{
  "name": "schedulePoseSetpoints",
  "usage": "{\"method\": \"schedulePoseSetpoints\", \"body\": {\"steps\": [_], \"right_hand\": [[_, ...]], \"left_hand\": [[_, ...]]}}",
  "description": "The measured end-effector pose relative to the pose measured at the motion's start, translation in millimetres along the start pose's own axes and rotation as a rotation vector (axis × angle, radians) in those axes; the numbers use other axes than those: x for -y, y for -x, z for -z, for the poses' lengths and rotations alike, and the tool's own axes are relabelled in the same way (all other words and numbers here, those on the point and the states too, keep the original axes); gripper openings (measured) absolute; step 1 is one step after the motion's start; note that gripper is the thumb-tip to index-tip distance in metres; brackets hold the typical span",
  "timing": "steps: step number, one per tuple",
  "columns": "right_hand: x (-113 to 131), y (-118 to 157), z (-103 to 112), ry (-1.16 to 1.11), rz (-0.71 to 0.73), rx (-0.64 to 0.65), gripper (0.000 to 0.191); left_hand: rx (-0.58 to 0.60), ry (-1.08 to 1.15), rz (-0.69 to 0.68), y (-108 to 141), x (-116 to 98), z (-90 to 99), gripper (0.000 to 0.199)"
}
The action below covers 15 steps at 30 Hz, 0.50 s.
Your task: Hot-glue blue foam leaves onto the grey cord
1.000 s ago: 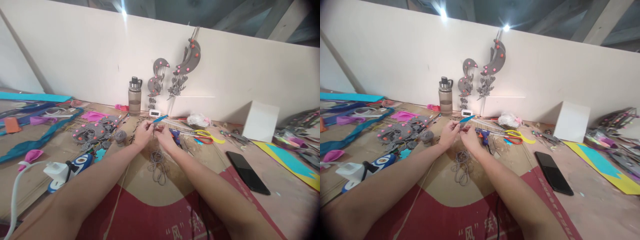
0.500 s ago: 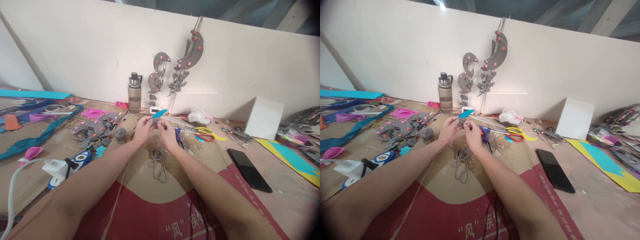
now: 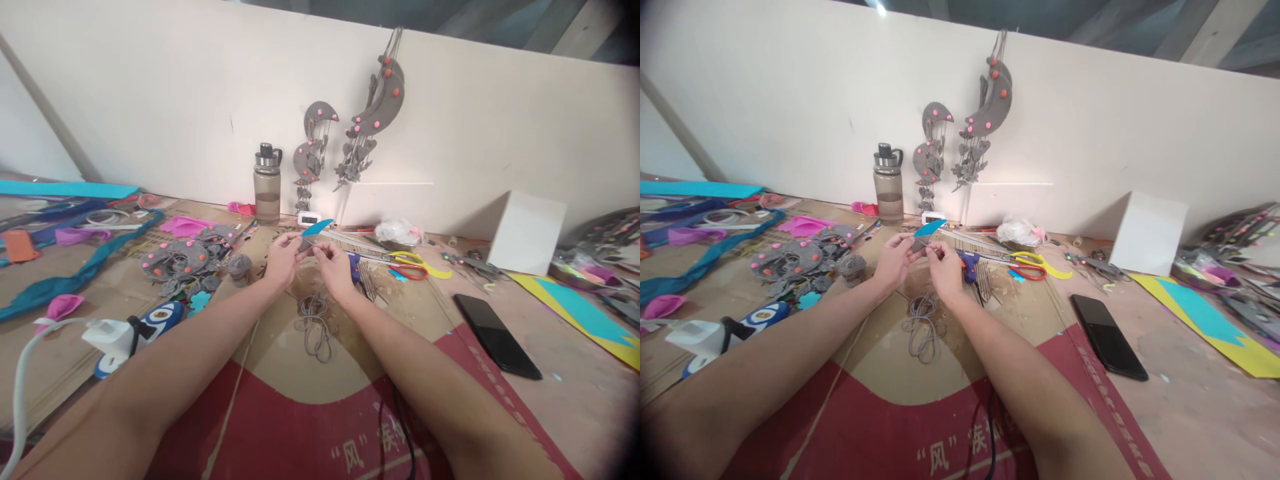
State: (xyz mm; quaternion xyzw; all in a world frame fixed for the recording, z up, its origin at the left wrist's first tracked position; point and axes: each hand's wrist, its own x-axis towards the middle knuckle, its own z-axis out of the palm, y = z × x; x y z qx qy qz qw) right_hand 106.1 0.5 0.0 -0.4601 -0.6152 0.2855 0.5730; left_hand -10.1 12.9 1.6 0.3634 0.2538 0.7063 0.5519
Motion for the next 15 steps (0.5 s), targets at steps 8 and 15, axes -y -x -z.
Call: {"method": "schedulePoseSetpoints", "body": {"steps": [8, 15], "right_hand": [[11.1, -5.7, 8.0, 0.048, 0.091, -0.095, 0.013], [13.3, -10.1, 13.7, 0.069, 0.142, -0.131, 0.010]], "left_hand": [[-0.011, 0.005, 0.036, 4.0, -2.5, -3.2, 0.015], [0.026, 0.000, 0.087, 7.6, -1.3, -5.5, 0.016]]}}
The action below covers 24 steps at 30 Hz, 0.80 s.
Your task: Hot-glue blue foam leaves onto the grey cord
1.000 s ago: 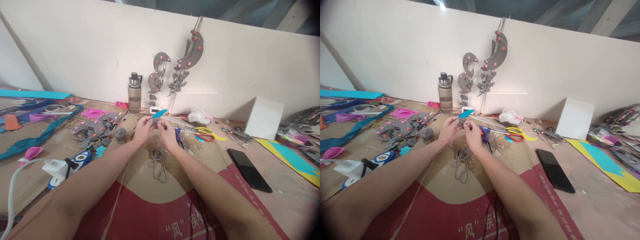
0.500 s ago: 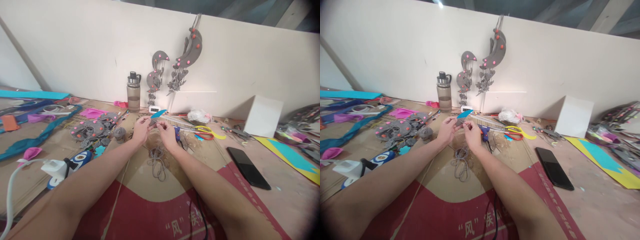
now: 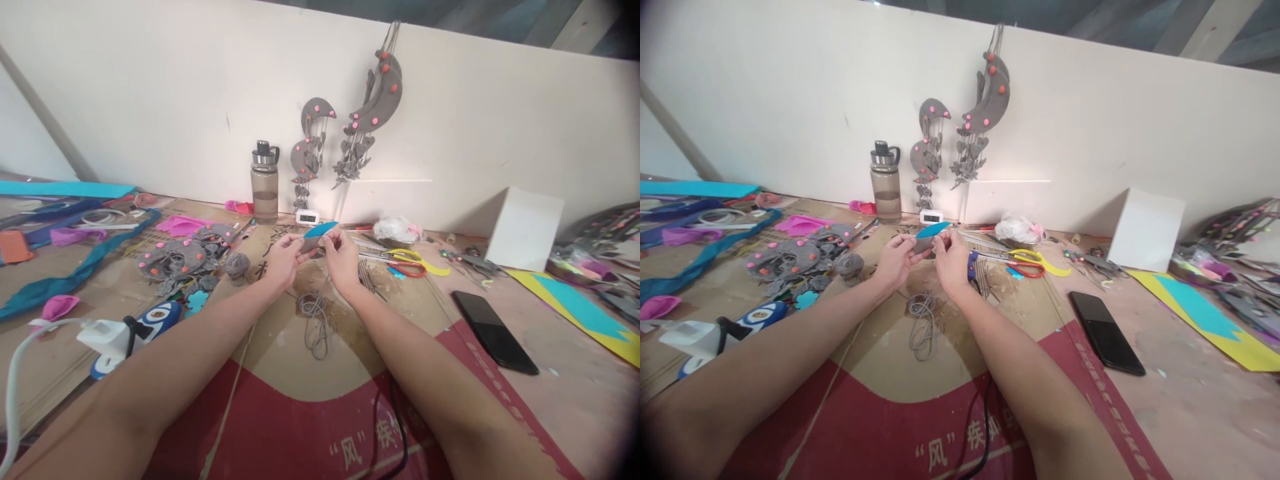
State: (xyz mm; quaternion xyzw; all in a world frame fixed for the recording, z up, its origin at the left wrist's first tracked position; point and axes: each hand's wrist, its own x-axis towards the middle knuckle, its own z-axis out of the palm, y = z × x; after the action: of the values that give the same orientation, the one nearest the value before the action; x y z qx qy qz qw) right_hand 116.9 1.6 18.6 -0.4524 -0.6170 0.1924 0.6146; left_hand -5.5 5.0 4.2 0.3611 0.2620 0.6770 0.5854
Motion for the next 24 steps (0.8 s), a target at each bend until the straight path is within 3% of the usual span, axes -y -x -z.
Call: {"method": "schedulePoseSetpoints", "body": {"steps": [14, 24], "right_hand": [[-6.1, -4.5, 0.7, -0.188, -0.150, 0.065, 0.018], [-5.6, -6.1, 2.4, -0.217, -0.154, 0.150, 0.017]], "left_hand": [[0.034, 0.026, 0.085, 0.2, -1.9, 0.5, 0.014], [0.089, 0.022, 0.134, -2.9, -1.0, 4.8, 0.010]]}}
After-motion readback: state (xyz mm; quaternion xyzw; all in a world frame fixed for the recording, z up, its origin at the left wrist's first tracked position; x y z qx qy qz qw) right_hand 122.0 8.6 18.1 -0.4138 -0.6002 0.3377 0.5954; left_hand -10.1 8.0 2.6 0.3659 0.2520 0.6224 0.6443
